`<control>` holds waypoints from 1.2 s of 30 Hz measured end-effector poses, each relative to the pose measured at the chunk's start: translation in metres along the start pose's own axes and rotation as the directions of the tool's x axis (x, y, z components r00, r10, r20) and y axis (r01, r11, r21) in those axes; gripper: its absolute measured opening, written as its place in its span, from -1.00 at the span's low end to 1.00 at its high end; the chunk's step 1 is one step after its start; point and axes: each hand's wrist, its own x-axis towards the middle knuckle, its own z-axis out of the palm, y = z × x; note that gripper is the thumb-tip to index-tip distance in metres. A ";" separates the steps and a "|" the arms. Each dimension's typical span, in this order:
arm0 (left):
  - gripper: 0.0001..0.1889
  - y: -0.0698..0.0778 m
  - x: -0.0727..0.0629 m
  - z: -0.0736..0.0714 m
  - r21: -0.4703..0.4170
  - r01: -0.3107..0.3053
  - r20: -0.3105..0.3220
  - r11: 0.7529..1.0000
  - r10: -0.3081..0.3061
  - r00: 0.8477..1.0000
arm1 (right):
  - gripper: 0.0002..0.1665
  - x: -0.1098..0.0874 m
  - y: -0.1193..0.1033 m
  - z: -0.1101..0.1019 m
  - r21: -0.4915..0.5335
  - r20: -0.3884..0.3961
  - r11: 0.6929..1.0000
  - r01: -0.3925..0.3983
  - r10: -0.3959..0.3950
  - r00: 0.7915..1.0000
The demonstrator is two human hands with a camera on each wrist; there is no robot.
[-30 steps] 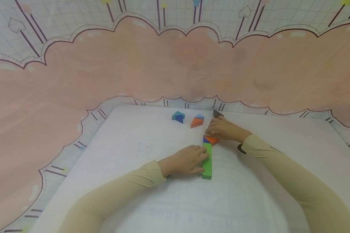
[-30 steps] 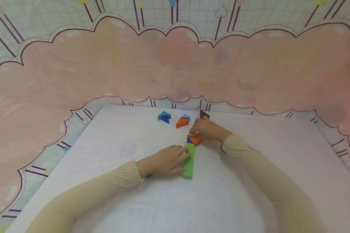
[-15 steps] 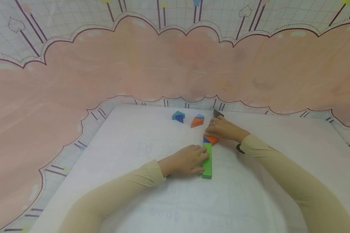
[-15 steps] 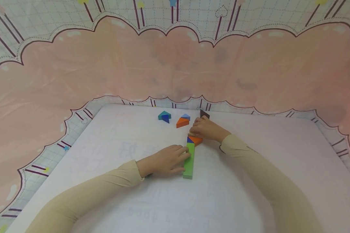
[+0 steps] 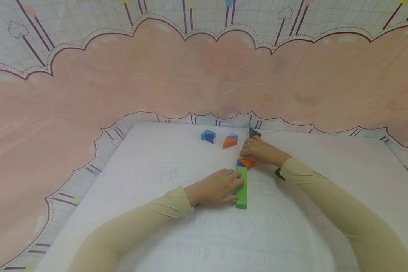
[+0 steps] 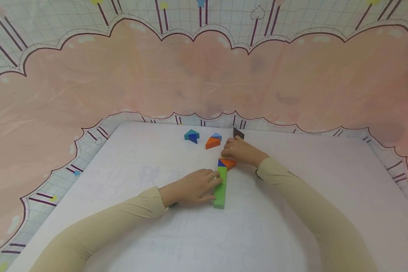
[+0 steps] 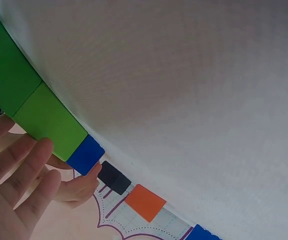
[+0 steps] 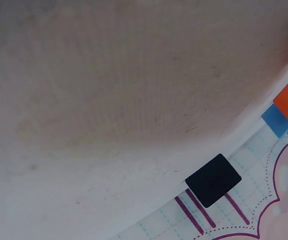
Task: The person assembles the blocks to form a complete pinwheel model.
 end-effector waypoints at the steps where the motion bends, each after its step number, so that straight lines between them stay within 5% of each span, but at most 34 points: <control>1: -0.47 0.000 0.000 0.000 0.002 0.000 0.000 1.000 0.000 1.000 | -0.79 0.000 0.000 0.000 0.004 -0.001 1.000 0.002 -0.002 1.000; 13: -0.46 -0.002 0.001 0.003 0.006 -0.003 -0.002 1.000 0.004 1.000 | -0.77 0.000 -0.001 0.000 0.016 -0.062 0.999 0.052 -0.051 0.997; 21: -0.47 -0.002 0.002 0.004 0.017 -0.010 -0.010 1.000 0.010 1.000 | -0.76 0.001 -0.002 -0.003 0.019 0.023 1.000 -0.004 0.004 1.000; 36: -0.48 -0.002 0.003 0.004 0.038 -0.016 -0.017 0.999 0.017 1.000 | -0.75 0.003 -0.007 -0.006 0.026 0.066 0.999 -0.023 0.022 0.998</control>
